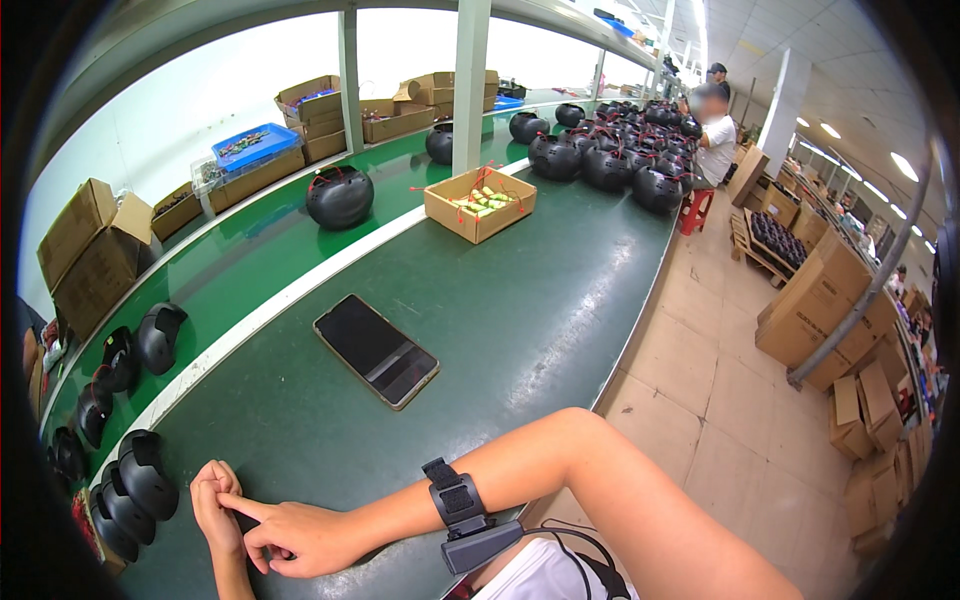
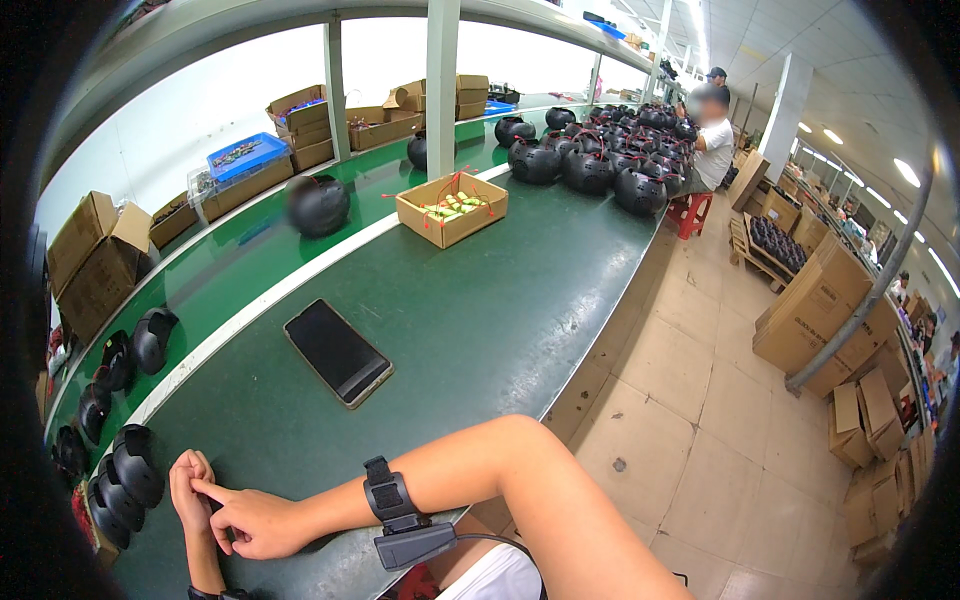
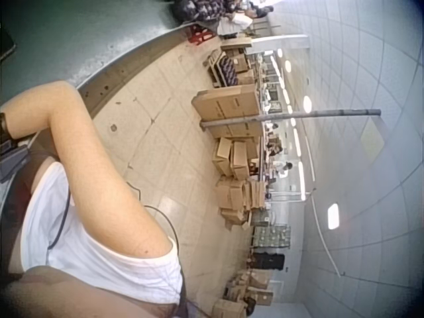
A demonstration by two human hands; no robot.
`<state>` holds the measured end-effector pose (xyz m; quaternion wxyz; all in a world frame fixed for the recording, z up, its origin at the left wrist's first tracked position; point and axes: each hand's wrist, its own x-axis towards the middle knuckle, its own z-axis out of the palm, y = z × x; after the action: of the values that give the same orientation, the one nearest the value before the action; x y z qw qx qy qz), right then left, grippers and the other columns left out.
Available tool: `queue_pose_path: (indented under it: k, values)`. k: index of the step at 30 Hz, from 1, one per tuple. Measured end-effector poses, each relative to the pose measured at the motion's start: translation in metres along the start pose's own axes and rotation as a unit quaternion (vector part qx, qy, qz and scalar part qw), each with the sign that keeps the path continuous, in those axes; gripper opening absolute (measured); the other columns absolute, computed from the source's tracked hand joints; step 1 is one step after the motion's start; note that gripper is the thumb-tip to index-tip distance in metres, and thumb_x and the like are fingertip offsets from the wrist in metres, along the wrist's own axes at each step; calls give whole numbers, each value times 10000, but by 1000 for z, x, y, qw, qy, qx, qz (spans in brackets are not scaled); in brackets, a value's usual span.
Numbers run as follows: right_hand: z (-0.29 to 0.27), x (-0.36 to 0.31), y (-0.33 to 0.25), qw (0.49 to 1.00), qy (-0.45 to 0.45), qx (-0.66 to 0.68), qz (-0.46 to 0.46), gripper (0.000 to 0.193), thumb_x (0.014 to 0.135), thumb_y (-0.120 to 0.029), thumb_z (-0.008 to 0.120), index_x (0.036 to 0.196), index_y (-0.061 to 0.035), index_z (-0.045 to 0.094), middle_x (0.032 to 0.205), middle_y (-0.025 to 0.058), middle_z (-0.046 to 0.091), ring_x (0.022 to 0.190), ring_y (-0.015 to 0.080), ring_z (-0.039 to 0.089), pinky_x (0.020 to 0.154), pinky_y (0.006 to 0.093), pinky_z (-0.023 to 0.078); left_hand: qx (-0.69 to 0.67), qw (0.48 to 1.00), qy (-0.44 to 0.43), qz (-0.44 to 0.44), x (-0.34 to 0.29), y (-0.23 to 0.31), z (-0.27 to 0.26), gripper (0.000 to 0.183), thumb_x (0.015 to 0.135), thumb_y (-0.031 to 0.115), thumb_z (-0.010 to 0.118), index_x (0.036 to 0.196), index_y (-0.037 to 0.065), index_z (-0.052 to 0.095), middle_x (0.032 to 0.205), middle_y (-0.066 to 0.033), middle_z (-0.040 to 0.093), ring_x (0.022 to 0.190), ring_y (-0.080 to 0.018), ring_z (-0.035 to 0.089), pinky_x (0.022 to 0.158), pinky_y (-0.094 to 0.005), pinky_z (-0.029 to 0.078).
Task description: Assemble internal wires and components into a black plastic circular housing unit.
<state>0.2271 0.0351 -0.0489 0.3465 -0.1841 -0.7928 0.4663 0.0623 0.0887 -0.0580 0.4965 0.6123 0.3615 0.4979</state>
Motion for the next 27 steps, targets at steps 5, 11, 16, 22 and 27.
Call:
queue_pose_path:
  k: [5, 11, 16, 22, 27]
  values:
    - [-4, 1, -10, 1000, -4, 19, 17, 65, 724, -11, 577, 684, -59, 594, 1451, 309, 178, 657, 230, 629, 677, 337, 508, 9, 1000, 5, 0, -1, 9, 0, 173, 759, 149, 359, 607, 78, 314, 569, -7, 326, 520, -82, 254, 461, -254, 206]
    - [-4, 3, -6, 1000, -3, 15, 24, 64, 720, -6, 581, 686, -58, 595, 1454, 305, 171, 656, 235, 627, 682, 339, 508, 5, 1000, 4, -1, 2, 4, -1, 173, 758, 148, 356, 606, 77, 313, 569, -9, 323, 524, -85, 254, 466, -254, 208]
    - [-3, 0, -2, 1000, 6, -2, -2, 66, 738, -26, 542, 713, -73, 582, 1456, 268, 204, 599, 213, 606, 632, 326, 494, 0, 1000, 1, -3, 2, 2, 2, 171, 757, 145, 355, 606, 77, 312, 570, -11, 324, 527, -87, 255, 469, -255, 211]
    - [-2, 2, -2, 1000, -5, 5, 2, 75, 754, -26, 540, 716, -74, 583, 1465, 262, 195, 621, 211, 612, 640, 326, 495, 10, 1000, 13, 2, 1, 1, -2, 189, 762, 158, 363, 600, 79, 309, 565, -12, 328, 524, -89, 258, 469, -255, 209]
    - [7, 6, 6, 1000, 15, 12, 4, 69, 779, -45, 556, 758, -99, 593, 1475, 255, 184, 655, 202, 609, 656, 322, 490, 32, 998, 34, 34, -3, -5, -7, 312, 813, 304, 397, 609, 83, 318, 577, 8, 321, 549, -96, 276, 487, -269, 211]
